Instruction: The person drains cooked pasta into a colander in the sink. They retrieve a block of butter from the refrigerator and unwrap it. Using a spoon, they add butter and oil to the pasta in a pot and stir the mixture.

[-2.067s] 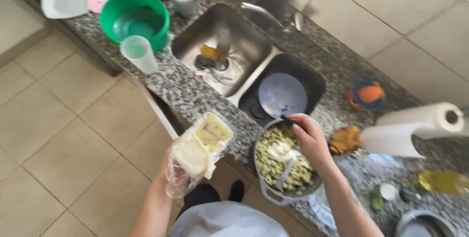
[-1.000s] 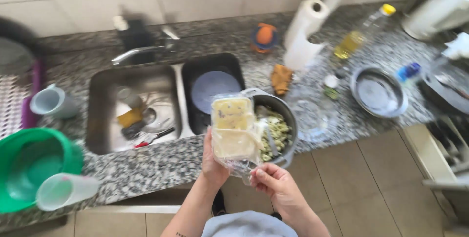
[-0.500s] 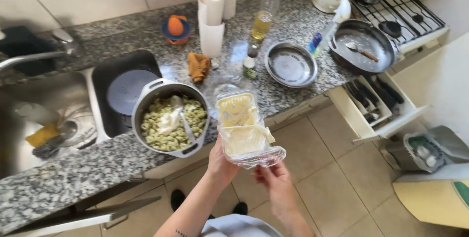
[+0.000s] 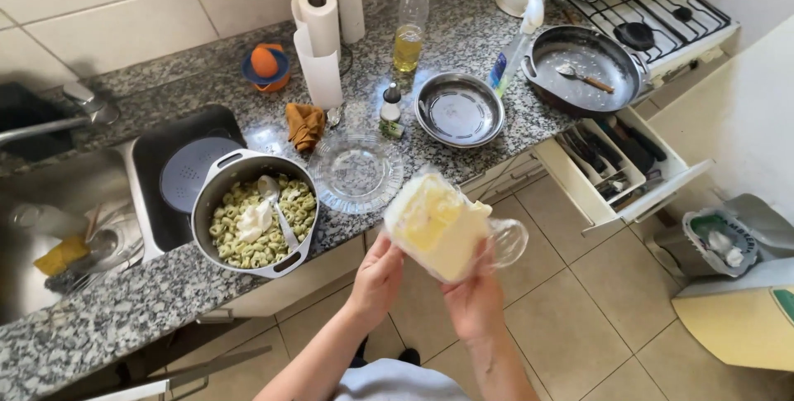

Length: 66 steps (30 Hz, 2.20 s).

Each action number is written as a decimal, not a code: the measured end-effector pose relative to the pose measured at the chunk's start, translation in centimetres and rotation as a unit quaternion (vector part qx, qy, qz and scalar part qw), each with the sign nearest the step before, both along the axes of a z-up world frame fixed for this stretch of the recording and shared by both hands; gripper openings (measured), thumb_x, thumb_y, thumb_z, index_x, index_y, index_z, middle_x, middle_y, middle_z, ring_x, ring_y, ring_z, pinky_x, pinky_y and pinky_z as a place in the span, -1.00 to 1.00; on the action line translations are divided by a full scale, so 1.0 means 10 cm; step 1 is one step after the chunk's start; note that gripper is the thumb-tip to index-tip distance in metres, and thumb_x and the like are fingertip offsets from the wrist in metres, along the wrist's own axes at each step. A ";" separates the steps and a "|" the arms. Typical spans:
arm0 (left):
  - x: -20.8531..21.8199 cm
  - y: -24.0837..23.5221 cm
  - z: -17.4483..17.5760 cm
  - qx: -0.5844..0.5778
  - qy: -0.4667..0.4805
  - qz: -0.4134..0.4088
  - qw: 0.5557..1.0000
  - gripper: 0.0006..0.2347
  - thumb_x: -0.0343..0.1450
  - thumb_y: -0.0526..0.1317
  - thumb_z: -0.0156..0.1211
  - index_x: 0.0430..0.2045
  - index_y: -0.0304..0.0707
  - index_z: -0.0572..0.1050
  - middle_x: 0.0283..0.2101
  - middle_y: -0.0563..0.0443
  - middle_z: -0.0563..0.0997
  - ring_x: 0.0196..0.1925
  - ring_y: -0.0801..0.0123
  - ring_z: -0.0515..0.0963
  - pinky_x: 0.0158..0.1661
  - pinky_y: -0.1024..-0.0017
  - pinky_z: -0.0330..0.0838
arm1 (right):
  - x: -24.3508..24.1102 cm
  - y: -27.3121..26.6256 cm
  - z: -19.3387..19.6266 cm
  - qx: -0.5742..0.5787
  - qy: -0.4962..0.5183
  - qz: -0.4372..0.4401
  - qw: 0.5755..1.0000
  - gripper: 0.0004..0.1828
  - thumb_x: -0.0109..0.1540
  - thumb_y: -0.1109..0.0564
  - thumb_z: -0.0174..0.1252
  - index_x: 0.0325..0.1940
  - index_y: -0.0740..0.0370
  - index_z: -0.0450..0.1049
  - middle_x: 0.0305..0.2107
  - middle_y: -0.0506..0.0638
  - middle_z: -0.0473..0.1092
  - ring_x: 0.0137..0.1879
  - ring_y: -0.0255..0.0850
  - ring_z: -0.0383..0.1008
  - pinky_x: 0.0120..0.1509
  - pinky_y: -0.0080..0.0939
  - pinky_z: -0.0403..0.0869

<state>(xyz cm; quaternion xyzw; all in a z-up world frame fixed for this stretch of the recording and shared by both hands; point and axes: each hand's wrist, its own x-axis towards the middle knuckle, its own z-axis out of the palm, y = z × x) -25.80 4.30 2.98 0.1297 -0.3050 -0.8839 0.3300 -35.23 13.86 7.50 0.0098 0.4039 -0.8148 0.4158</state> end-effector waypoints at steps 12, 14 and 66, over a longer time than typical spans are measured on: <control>-0.11 -0.93 1.00 -0.352 -0.228 -0.283 0.862 -0.76 0.38 -0.12 0.01 -0.24 -0.18 0.57 -0.30 0.10 0.63 -0.25 0.55 0.52 -0.18 0.58 0.35 | -0.47 0.12 -0.04 0.073 0.157 0.148 0.974 -0.74 0.18 -0.01 0.06 -0.11 0.14 0.34 -0.27 -0.04 0.40 -0.23 -0.29 0.41 -0.17 -0.30 0.38; -0.13 -0.93 1.05 -0.387 -0.233 -0.296 0.842 -0.79 0.40 -0.17 0.00 -0.20 -0.13 0.55 -0.29 0.15 0.63 -0.20 0.59 0.55 -0.15 0.58 0.35 | -0.44 0.12 0.00 0.057 0.194 0.179 0.963 -0.74 0.19 -0.01 0.06 -0.15 0.18 0.37 -0.26 -0.02 0.40 -0.23 -0.26 0.41 -0.19 -0.30 0.38; -0.13 -0.77 0.80 -0.402 -0.236 -0.067 0.882 -0.97 0.33 -0.20 0.19 -0.47 -0.07 0.51 -0.61 0.20 0.41 -0.50 0.61 0.29 -0.40 0.60 0.30 | 0.05 -0.23 0.23 0.125 -0.036 0.255 0.958 -0.37 0.11 -0.41 -0.01 -0.25 0.24 0.44 -0.50 0.09 0.50 -0.43 -0.10 0.55 -0.43 -0.12 0.54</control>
